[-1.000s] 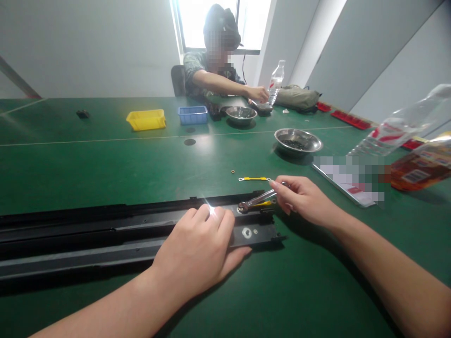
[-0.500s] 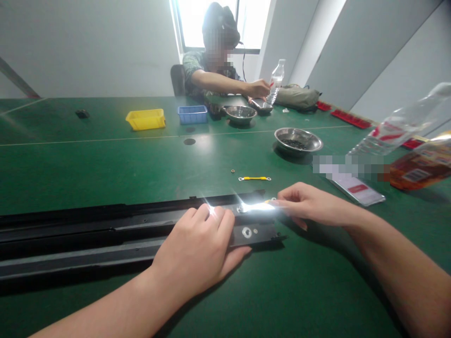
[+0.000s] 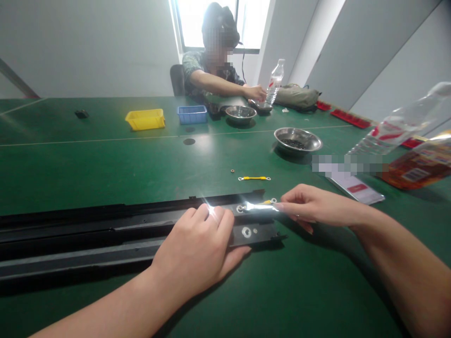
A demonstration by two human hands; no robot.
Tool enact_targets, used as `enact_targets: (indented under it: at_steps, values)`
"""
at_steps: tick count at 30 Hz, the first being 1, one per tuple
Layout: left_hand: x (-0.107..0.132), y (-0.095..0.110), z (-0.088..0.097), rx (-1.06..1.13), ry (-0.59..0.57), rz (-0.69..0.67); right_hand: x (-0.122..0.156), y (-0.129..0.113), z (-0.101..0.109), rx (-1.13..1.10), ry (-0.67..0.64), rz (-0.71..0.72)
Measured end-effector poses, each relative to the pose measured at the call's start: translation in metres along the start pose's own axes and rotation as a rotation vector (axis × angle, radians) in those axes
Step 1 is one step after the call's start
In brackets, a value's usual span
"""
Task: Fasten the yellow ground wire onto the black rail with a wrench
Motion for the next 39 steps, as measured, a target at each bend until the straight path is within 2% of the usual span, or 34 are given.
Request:
enact_targets:
  at_steps: [3,8,11,21,31,39]
  values:
    - [0.0,0.0,0.001,0.001,0.004,-0.003,-0.002,-0.001,0.006,-0.035,0.078,0.008]
    - [0.0,0.0,0.0,0.006,-0.004,0.001,-0.001,-0.009,0.032,-0.039,0.371,0.091]
    - [0.0,0.0,-0.001,0.0,-0.01,0.0,0.001,-0.017,0.036,-0.022,0.455,0.155]
    - [0.0,0.0,0.003,-0.005,0.031,-0.006,-0.01,-0.019,0.024,-0.049,0.42,0.214]
    - [-0.001,0.0,0.0,-0.005,-0.002,-0.002,-0.016,0.002,0.018,-0.144,0.372,0.054]
    - [-0.001,0.001,-0.003,-0.004,-0.019,0.005,-0.017,-0.004,0.02,-0.151,0.396,0.107]
Point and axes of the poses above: each hand's wrist, its own x-axis away from the middle knuckle, its own z-axis out of the back of the hand, y = z × x, the point moved 10 cm from there along -x, towards the middle knuckle
